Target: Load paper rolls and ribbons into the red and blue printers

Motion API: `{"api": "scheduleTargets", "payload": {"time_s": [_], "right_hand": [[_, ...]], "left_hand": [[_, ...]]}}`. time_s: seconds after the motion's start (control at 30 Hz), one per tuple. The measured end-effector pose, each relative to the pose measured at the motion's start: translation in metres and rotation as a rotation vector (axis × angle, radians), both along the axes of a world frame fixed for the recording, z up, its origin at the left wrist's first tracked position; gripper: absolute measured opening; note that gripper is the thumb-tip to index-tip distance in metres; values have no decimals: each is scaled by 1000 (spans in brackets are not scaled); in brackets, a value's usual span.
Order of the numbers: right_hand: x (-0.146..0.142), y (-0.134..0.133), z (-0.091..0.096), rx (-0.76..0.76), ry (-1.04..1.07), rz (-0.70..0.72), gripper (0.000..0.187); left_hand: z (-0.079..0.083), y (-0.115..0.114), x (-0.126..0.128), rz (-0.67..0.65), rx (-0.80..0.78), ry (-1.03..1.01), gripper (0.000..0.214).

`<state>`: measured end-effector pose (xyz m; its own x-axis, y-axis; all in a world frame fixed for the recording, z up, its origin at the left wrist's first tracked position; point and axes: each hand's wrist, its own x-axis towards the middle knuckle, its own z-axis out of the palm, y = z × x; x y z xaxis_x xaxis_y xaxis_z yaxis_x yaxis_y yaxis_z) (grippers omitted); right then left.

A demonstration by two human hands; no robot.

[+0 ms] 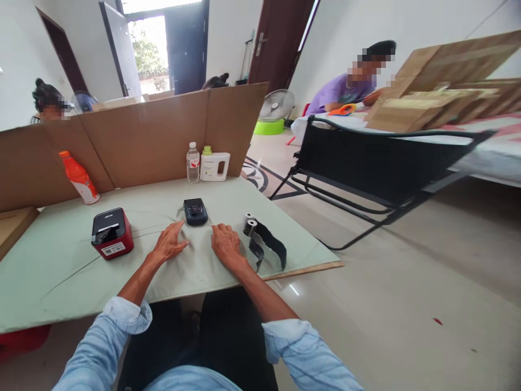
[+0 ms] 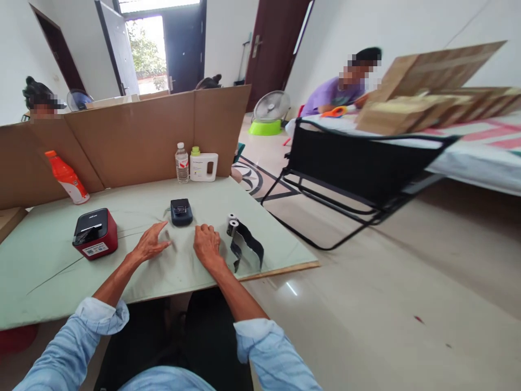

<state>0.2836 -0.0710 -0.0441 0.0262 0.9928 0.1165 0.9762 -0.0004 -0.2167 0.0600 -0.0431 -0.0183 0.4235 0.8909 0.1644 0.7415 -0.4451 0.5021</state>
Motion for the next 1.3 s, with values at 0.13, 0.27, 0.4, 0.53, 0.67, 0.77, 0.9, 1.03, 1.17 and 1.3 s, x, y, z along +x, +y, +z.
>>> {"api": "scheduleTargets", "payload": {"time_s": [0.13,0.27,0.4,0.53,0.67,0.77,0.9,1.03,1.17,1.3], "right_hand": [[-2,-3,-12,133,86,28,35],[-24,-7,-10,333,267,132,44],[-67,-10,1,389,430,369,47],[-118,-4,8,217,566,566,62],[-169,12,15,-76,642,687,78],[-199,24,22,-163,733,729,79],[-222,28,27,-95,841,804,75],[-214,16,24,-3,857,765,70],[-178,-2,16,71,904,693,70],[-130,-13,9,138,932,588,73]], "left_hand": [[17,-42,-26,68,160,-83,69],[51,-79,-68,286,480,-156,61],[70,-91,-132,581,634,-259,80],[58,-81,-191,806,300,-533,107],[39,-69,-213,687,-69,-684,113],[34,-65,-208,588,-103,-723,100],[36,-67,-199,603,-59,-749,89],[33,-71,-190,563,-55,-773,88],[26,-73,-157,450,-62,-796,92],[18,-70,-108,309,-64,-822,96]]}}
